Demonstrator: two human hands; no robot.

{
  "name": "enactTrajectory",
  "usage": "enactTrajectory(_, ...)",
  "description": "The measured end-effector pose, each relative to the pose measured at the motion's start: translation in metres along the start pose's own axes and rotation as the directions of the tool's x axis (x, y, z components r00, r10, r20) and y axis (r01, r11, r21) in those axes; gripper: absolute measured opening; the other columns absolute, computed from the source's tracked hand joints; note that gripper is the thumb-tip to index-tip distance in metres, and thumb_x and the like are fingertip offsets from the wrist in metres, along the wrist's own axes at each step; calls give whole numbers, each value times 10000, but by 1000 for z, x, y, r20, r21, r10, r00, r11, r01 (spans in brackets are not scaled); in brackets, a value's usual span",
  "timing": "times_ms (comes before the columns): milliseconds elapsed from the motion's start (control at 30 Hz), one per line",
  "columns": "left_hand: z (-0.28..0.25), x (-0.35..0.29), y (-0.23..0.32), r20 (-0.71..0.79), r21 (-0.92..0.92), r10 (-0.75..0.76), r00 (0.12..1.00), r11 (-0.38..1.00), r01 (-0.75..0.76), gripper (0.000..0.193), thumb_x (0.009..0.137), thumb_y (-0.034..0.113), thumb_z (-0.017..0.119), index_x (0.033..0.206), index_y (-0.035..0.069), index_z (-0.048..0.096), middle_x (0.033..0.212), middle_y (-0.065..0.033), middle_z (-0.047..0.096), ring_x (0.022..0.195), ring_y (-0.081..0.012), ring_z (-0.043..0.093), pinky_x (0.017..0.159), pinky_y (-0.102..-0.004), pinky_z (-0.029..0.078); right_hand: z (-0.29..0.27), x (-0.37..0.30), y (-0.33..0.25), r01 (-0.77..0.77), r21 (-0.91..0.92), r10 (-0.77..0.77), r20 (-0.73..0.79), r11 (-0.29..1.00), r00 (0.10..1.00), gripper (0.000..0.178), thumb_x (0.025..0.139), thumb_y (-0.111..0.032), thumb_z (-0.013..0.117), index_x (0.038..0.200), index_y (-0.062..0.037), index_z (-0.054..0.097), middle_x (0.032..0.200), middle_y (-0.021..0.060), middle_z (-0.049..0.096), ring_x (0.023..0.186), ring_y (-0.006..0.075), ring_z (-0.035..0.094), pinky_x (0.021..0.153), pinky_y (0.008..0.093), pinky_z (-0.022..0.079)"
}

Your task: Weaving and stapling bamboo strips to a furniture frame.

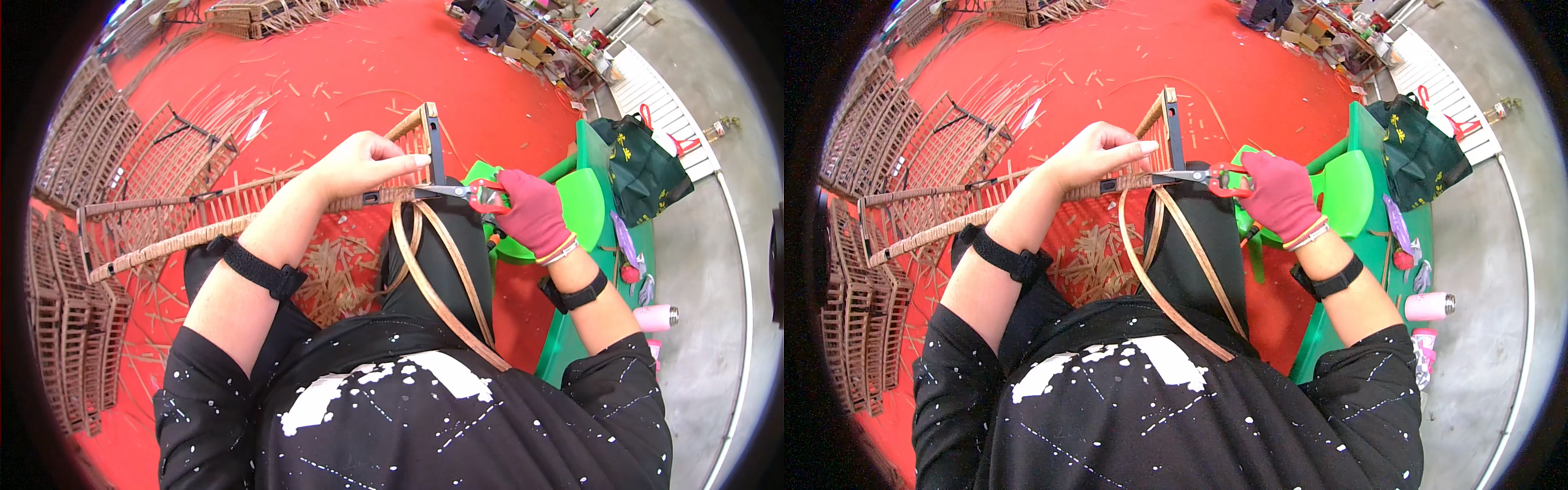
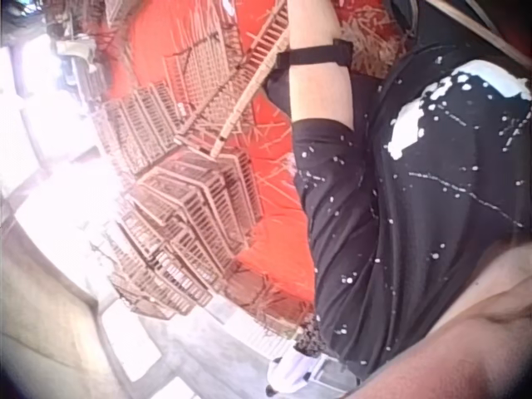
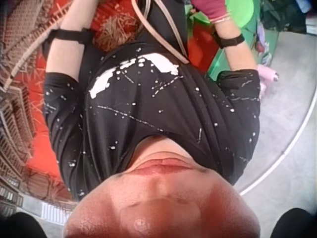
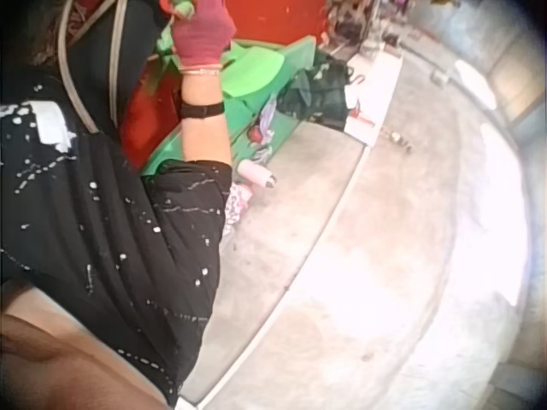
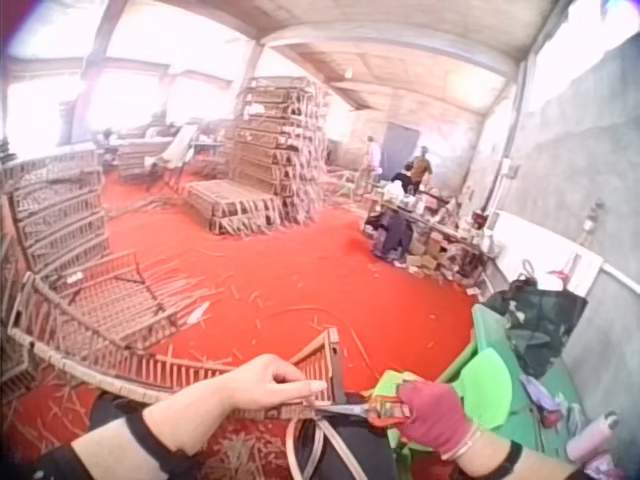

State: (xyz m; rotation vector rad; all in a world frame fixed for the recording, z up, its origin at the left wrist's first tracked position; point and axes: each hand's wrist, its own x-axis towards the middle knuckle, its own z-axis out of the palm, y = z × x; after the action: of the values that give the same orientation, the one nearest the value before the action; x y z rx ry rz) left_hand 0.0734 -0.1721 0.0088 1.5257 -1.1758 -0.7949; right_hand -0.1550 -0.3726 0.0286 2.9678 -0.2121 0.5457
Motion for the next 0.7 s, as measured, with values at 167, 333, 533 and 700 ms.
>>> enactTrajectory(167,-3,3,-4,51,150,-7,999,989,0,399,962,369,612,780,38,740,603,33,570,593,-48,485,560,-255,398,-10,-49,28,-189,67,200,-261,980,944,273,769,-126,745,993,-49,610,866,139,606,766,328,620,670,391,501)
enactTrajectory(333,-3,3,-4,43,142,24,999,989,-29,405,974,352,597,759,35,728,569,38,529,567,-48,469,543,-262,390,-40,-176,139,-742,-56,708,-259,668,657,490,778,-206,756,1202,-31,583,1035,132,651,957,286,644,829,397,500)
enactTrajectory(533,2,5,-8,-60,198,40,997,980,-27,403,971,363,588,764,51,734,497,27,368,498,-90,376,511,-303,355,-42,-350,197,-997,-42,989,-127,64,69,675,754,-375,762,1236,53,562,1185,249,643,1100,376,629,926,430,474)
enactTrajectory(700,2,1,-5,-63,247,51,997,968,-34,385,961,351,599,766,44,728,503,-16,437,496,-113,418,522,-322,386,-22,-374,178,-995,-95,1000,-10,20,21,770,729,-478,765,1267,36,566,1167,263,654,1067,409,640,939,463,475)
